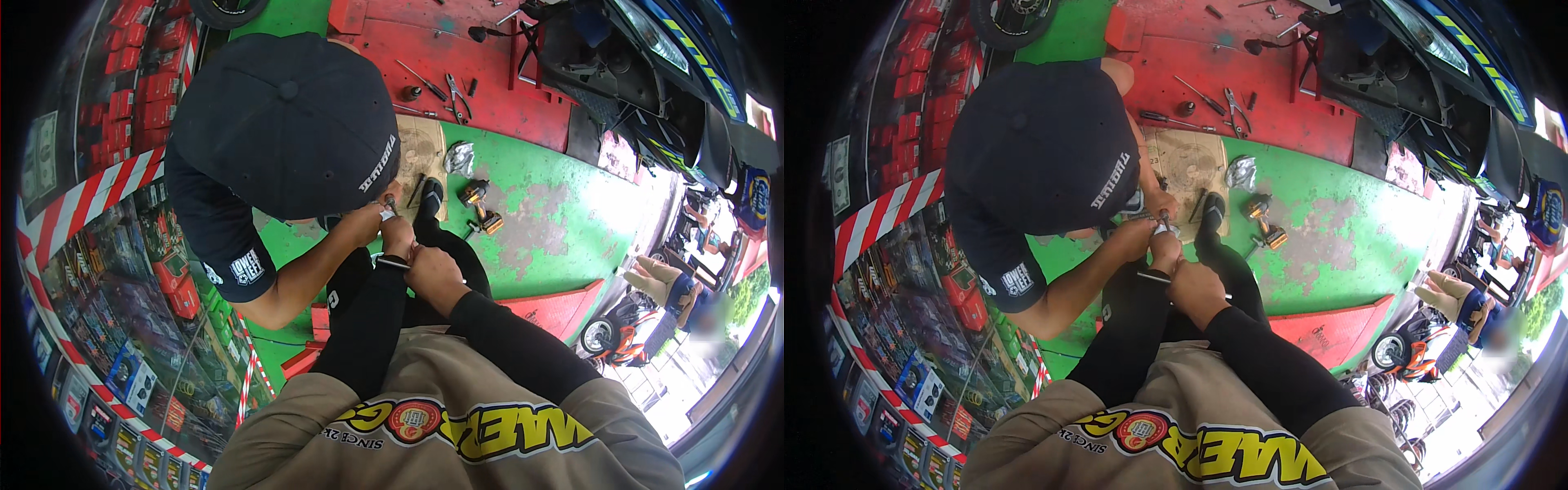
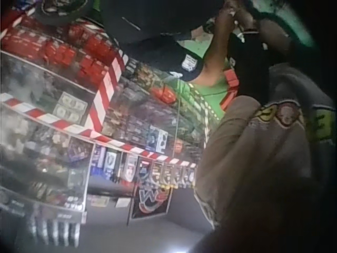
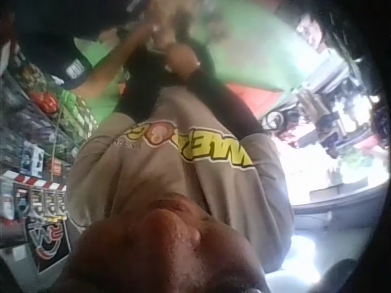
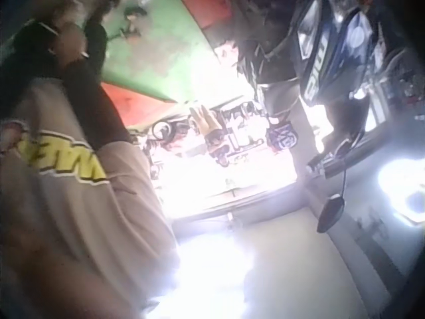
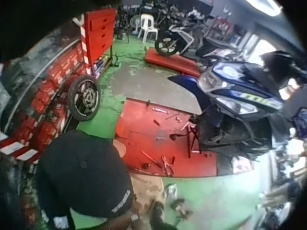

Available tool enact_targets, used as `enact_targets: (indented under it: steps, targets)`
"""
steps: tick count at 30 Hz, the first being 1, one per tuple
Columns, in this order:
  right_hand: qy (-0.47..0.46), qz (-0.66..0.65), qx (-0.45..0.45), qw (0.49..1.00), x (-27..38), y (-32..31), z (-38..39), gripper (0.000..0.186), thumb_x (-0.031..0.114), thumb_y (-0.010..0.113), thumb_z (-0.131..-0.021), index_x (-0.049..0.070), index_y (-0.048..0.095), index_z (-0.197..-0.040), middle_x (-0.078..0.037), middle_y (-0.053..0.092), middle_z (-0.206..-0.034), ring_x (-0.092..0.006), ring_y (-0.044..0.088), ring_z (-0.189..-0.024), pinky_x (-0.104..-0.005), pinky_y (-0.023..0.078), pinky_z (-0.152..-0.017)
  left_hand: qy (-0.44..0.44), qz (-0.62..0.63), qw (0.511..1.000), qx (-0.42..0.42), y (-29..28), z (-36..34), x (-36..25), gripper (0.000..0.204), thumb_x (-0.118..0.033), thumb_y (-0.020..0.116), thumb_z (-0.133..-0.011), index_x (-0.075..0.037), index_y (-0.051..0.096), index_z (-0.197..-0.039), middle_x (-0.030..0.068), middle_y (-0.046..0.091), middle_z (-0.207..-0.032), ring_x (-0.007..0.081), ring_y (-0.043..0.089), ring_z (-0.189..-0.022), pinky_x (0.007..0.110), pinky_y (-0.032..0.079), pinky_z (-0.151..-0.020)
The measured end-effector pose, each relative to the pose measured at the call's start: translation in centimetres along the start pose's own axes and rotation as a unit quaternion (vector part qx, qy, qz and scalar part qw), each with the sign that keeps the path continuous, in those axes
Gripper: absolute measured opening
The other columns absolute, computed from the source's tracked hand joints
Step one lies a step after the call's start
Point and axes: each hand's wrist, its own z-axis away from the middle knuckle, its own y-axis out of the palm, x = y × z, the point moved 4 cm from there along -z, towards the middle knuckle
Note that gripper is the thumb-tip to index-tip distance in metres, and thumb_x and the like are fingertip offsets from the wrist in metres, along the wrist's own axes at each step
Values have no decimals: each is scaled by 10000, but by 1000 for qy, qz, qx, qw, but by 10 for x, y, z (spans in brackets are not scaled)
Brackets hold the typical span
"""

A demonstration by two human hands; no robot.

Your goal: Repairing or servicing the front forks of a motorcycle, including cleaning and reassembling components.

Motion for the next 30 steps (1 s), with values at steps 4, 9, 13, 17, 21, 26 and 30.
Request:
enact_targets:
  steps: [4, 9, 13, 17, 21, 26, 30]
  targets:
    - [14, -17, -3, 1000, -5, -2, -12, 285, 214, 625, -846, 6, 693, -1029, -247, 716, -926, -422, 704, -912, -502, 564, -838, -44, -40, 998, 25, -15, -2, -19, 186, -152, 617, -784, -61, 737, -675, 140, 726, -727, 303, 722, -683, 409, 548, -623]
    - [24, -26, -30, 999, -19, 4, -11, 281, 232, 579, -904, -1, 706, -996, -255, 712, -905, -427, 705, -892, -502, 566, -840, 204, -296, 931, 59, 22, 16, -27, 170, -157, 644, -746, -72, 732, -627, 136, 716, -692, 310, 709, -653, 432, 533, -603]
    - [-26, -16, 0, 1000, 8, 6, -4, 302, 239, 545, -936, -6, 711, -998, -252, 714, -914, -421, 707, -905, -496, 568, -841, 79, -118, 985, 94, 33, -4, 58, 102, -65, 643, -826, -14, 682, -747, 138, 677, -668, 294, 675, -563, 461, 509, -499]
    - [43, -27, -15, 999, -26, -4, -12, 294, 232, 552, -926, -3, 712, -1000, -251, 716, -924, -416, 710, -911, -496, 571, -837, 202, -251, 938, 126, 5, 4, -57, 112, -67, 630, -838, -23, 676, -746, 131, 666, -641, 281, 668, -549, 467, 498, -490]
    - [-39, -16, 9, 999, 7, 0, 0, 285, 224, 577, -897, -5, 710, -1001, -259, 715, -933, -418, 710, -912, -500, 571, -836, 109, -126, 986, -5, -23, -8, -2, 179, -130, 644, -749, -79, 691, -585, 122, 682, -639, 310, 682, -611, 440, 512, -591]
    - [12, -21, -6, 1000, -15, -4, -7, 293, 221, 613, -858, -13, 701, -1011, -263, 715, -936, -419, 710, -918, -493, 571, -842, 131, -169, 975, 61, -17, 7, -47, 156, -138, 653, -775, -71, 706, -645, 112, 683, -641, 299, 689, -614, 443, 524, -587]
    - [5, -26, -13, 1000, -12, -6, -5, 290, 219, 611, -861, -12, 699, -1012, -260, 715, -931, -422, 710, -911, -498, 570, -837, 198, -277, 939, 43, -18, 6, -50, 143, -164, 671, -778, -60, 722, -695, 112, 684, -637, 300, 691, -613, 459, 533, -600]
